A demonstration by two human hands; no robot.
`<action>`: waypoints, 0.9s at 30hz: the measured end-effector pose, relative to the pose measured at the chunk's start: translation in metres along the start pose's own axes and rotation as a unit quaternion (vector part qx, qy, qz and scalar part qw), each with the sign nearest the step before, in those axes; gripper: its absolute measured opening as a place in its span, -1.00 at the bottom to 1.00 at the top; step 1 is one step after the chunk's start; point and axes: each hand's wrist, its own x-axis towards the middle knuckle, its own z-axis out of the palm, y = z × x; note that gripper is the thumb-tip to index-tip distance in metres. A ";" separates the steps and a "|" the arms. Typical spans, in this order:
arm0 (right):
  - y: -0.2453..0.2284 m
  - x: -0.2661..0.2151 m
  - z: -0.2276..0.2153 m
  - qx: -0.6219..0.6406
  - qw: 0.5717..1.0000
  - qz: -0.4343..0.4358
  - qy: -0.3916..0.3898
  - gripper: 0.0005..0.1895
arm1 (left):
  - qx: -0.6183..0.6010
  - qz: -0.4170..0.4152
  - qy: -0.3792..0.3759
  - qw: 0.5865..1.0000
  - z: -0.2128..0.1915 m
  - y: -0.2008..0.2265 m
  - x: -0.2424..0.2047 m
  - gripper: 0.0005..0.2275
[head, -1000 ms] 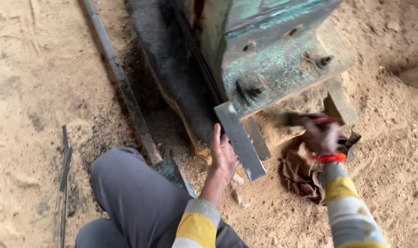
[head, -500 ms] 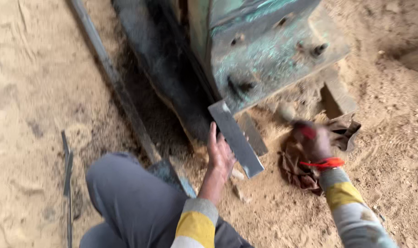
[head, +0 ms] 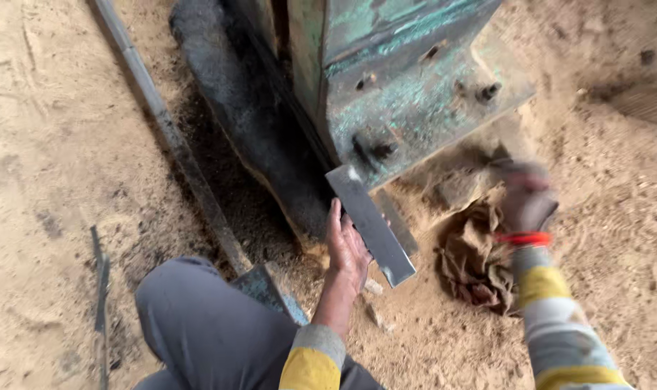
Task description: The person cleans industrial machine components using a brush and a scraper tool, clearing away sawdust and debris from the metal surfaces and mechanical gears.
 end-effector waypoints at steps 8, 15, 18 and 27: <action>-0.040 -0.017 0.039 0.123 0.937 -0.052 -0.324 -0.69 | 0.025 0.009 0.014 1.000 0.005 0.025 -0.010 -0.04; 0.090 0.104 -0.011 -0.061 0.996 -0.043 -0.054 -0.83 | -0.006 0.000 0.034 0.999 0.009 0.030 -0.007 -0.06; 0.117 0.094 0.006 0.036 0.998 0.038 -0.029 -0.85 | 0.006 0.027 -0.013 1.000 0.017 0.026 -0.002 -0.04; 0.080 0.109 -0.083 -0.243 0.937 0.245 0.050 -0.74 | 0.030 0.005 0.029 0.999 0.016 0.030 0.000 0.06</action>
